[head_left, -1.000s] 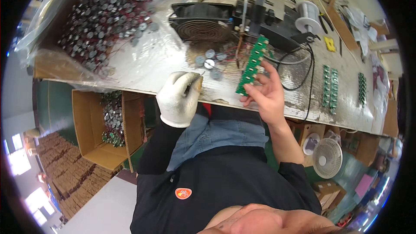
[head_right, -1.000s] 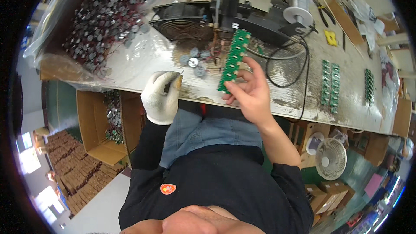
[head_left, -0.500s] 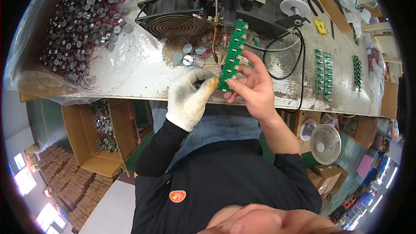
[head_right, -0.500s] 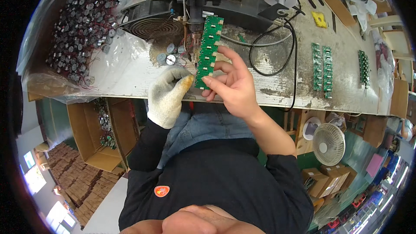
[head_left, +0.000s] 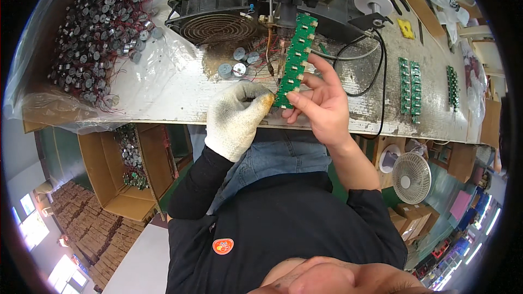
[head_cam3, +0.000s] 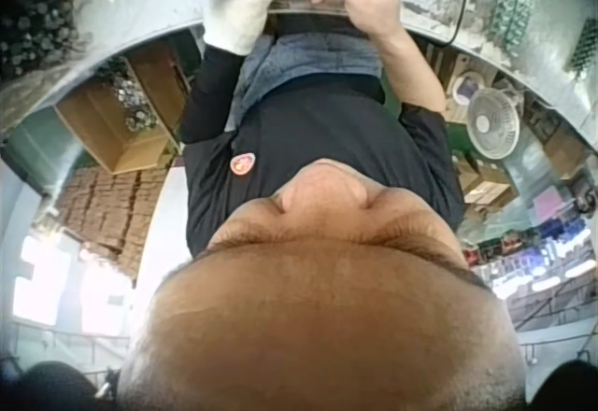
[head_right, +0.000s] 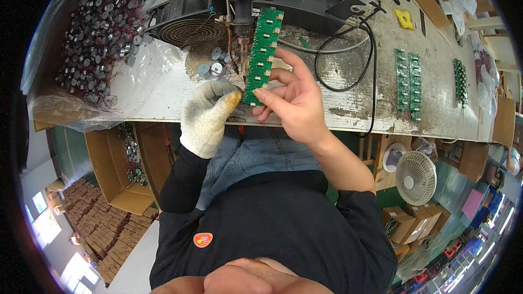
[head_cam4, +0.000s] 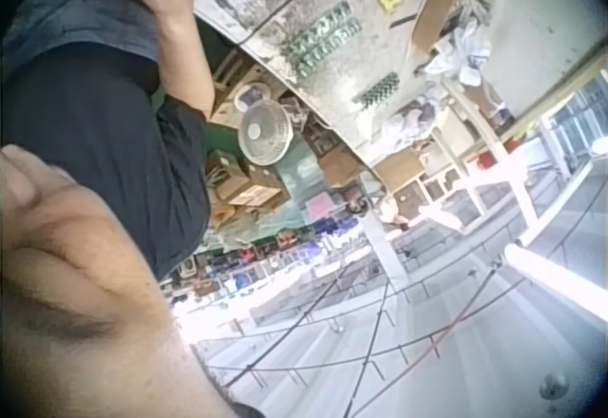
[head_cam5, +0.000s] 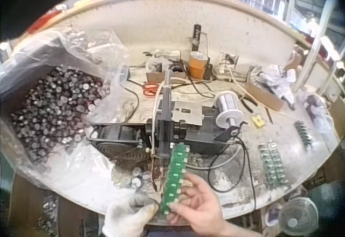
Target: Soldering electronic components onto a printed circuit board at an assembly station.
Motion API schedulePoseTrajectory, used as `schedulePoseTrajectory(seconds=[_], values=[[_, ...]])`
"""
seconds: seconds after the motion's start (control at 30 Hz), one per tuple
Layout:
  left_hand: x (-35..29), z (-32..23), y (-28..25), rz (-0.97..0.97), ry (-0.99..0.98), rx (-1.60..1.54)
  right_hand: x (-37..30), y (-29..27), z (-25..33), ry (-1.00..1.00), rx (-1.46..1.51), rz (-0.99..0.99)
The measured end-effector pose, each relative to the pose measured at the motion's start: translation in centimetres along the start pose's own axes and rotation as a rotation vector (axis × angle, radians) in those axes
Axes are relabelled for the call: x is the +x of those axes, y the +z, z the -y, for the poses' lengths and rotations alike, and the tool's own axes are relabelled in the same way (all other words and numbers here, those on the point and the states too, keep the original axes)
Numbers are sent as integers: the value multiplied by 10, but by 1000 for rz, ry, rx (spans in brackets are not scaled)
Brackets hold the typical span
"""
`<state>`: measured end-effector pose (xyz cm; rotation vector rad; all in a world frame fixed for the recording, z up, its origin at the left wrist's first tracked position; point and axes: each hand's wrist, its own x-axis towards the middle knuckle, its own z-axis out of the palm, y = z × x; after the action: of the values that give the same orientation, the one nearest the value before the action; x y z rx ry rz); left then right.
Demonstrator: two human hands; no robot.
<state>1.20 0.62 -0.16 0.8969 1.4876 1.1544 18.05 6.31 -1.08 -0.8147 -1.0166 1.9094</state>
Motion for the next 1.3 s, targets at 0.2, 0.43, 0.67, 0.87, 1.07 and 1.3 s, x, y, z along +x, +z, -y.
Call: schedulePoseTrajectory(seconds=[0.2,0.43,0.67,0.87,1.07,1.3], values=[[5,1,-3,11,51,83,2,1,2,-11,15,0],[3,1,-1,0,5,-5,1,3,2,-26,19,-1],[0,5,-1,9,4,5,-2,1,-6,-32,-36,-12],[0,3,3,-11,-26,-45,-4,0,-5,-24,-12,-16],[3,3,2,-45,-34,-50,-3,2,-5,-20,-7,-11],[7,3,0,-40,14,0,-4,4,-4,-28,-2,-9]])
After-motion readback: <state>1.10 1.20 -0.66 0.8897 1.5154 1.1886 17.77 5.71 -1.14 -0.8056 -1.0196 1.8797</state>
